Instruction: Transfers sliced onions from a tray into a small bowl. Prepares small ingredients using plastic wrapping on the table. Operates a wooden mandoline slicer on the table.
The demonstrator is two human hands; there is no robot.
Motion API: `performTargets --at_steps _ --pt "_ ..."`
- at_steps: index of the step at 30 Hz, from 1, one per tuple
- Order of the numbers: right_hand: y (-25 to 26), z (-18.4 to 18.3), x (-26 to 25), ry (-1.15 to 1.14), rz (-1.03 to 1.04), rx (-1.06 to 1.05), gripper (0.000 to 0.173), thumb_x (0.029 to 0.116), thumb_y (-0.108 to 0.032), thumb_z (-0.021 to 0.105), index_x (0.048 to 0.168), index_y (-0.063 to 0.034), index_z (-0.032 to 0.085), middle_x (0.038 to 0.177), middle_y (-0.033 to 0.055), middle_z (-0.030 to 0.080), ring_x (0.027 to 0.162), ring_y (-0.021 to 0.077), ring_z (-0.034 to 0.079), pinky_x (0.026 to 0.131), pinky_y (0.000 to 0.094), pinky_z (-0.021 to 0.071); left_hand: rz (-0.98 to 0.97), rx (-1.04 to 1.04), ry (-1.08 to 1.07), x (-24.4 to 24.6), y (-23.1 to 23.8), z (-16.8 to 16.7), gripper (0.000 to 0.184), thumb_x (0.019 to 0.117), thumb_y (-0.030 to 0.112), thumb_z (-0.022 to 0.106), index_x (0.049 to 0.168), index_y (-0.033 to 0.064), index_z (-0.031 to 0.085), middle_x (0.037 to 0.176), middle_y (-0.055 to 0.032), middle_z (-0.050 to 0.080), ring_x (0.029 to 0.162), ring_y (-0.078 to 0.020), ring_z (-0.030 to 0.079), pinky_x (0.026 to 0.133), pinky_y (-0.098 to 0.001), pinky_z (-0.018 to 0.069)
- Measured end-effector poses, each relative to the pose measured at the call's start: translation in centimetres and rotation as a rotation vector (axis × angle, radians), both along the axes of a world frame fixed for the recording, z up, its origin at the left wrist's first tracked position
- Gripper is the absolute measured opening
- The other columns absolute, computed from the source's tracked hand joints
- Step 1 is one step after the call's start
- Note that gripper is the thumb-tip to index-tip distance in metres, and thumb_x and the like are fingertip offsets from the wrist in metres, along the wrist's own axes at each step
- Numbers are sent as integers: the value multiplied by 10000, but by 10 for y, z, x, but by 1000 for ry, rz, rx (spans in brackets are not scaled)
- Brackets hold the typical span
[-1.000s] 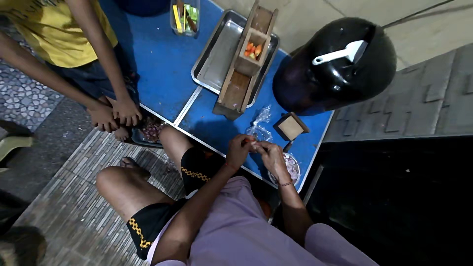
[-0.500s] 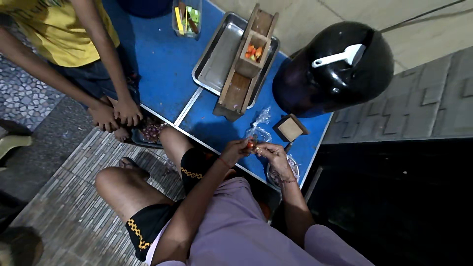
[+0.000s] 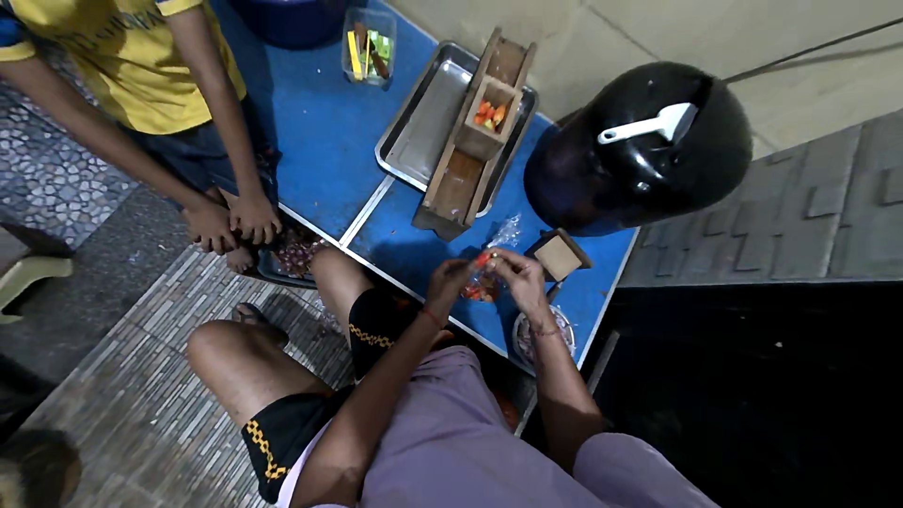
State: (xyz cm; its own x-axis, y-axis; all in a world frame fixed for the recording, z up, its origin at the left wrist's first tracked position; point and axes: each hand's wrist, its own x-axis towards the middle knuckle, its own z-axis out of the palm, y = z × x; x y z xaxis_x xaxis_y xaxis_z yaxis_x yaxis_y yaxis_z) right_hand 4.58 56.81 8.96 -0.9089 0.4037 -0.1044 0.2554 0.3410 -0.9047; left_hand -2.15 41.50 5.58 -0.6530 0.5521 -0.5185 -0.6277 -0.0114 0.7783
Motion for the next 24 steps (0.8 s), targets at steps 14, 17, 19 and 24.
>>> performTargets --at_steps 14,17,19,24 --pt "102 54 -230 46 -69 432 323 1050 -183 530 1304 -68 693 1109 152 737 979 217 711 949 420 545 -96 32 21 -6 -12 -11 293 1078 159 508 1275 -33 608 1082 -126 693 864 -140 669 796 -316 567" --pt "92 58 -199 177 -87 310 321 1048 -174 536 1298 -25 670 1035 102 726 851 132 678 821 315 562 -110 -85 84 -10 -19 -8 295 1073 156 523 1282 -27 622 1168 -155 677 968 -181 646 855 -353 537" --pt "76 56 -155 204 -67 26 299 1035 -99 492 1290 -1 612 860 6 667 630 44 561 591 218 492 -139 -134 142 -9 -19 -15 298 1062 139 546 1289 -42 616 1237 -203 648 1061 -253 640 921 -414 531" --pt "36 18 -21 -180 -11 -298 265 972 -69 399 1109 -38 623 817 -10 618 557 31 485 507 198 422 -238 -247 314 -4 -15 -28 299 1025 129 614 1270 -40 644 1196 -226 675 1097 -304 654 994 -458 510"
